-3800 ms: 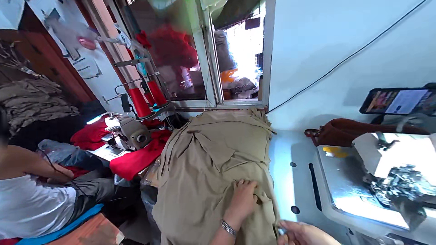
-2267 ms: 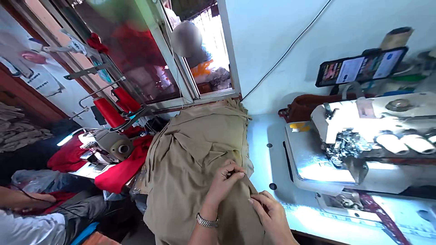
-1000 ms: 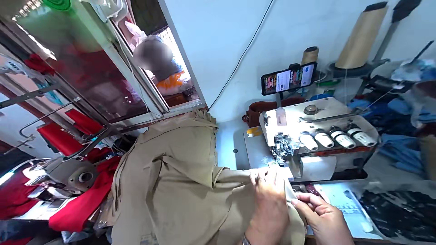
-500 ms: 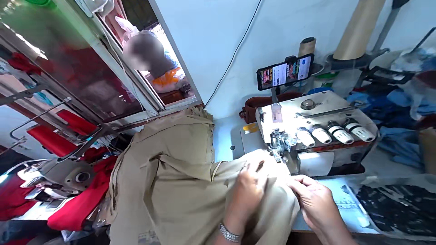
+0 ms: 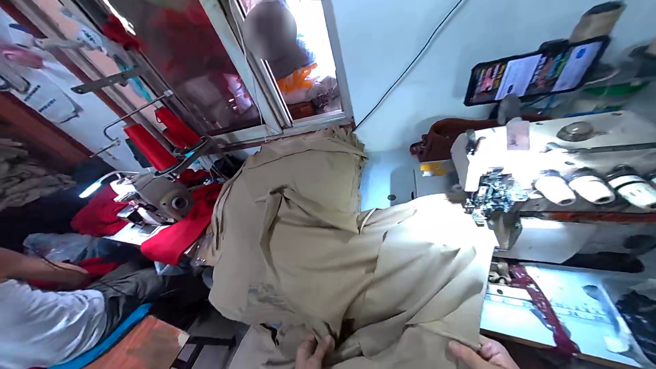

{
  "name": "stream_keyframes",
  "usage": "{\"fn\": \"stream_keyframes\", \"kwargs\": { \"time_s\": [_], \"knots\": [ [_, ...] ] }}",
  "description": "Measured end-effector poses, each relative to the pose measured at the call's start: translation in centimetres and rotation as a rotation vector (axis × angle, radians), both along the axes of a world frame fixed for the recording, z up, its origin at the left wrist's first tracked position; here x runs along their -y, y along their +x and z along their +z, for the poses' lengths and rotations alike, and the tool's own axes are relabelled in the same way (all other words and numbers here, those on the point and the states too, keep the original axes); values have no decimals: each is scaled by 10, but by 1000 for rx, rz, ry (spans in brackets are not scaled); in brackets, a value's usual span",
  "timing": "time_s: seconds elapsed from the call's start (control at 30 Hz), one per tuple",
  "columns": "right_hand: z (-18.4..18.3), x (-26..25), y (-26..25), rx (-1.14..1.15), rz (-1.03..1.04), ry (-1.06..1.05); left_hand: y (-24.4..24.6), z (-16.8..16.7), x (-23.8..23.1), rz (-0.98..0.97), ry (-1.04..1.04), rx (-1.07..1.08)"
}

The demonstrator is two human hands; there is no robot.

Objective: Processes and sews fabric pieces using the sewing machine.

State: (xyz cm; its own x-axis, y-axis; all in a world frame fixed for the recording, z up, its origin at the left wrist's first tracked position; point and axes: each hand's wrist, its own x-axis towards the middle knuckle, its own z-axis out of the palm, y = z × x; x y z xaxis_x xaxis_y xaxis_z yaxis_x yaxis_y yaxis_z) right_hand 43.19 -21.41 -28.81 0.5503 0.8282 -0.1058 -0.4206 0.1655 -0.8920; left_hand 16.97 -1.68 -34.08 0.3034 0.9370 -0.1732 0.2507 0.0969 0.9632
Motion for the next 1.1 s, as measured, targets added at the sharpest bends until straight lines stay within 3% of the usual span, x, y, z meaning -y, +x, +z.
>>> {"fn": "stream_keyframes", "kwargs": {
  "time_s": [0.1,0.2,0.3,0.4,0.43,0.5,0.57,0.7,0.77,0.87,0.93,1.03,1.1],
  "knots": [
    [33,10,15,52,-167,8,-13,20,-21,-241,9,-14],
    [70,27,49,152,-297,94,-12,105,-65,-52,103,38],
    [76,37,71,251,-182,159,2,194,-114,105,287,3],
    [57,26,57,286,-45,54,30,236,-162,237,370,85],
    [46,20,48,299,0,9,46,239,-173,271,409,171],
    [22,8,30,373,26,-78,72,240,-176,142,526,230],
    [5,0,18,441,23,-123,102,231,-135,-135,632,126],
    [5,2,13,514,44,-117,155,166,-20,-873,635,-190],
    [17,8,13,533,67,-93,163,132,12,-915,810,-463],
    [20,14,16,525,78,-65,160,105,10,-764,848,-534],
    [16,15,19,515,59,-75,152,107,-13,-803,675,-366],
    [12,15,20,468,-24,-116,139,115,-59,-1025,233,236],
    [7,14,20,454,-74,-137,136,126,-79,-1063,-71,374]
  ]
}}
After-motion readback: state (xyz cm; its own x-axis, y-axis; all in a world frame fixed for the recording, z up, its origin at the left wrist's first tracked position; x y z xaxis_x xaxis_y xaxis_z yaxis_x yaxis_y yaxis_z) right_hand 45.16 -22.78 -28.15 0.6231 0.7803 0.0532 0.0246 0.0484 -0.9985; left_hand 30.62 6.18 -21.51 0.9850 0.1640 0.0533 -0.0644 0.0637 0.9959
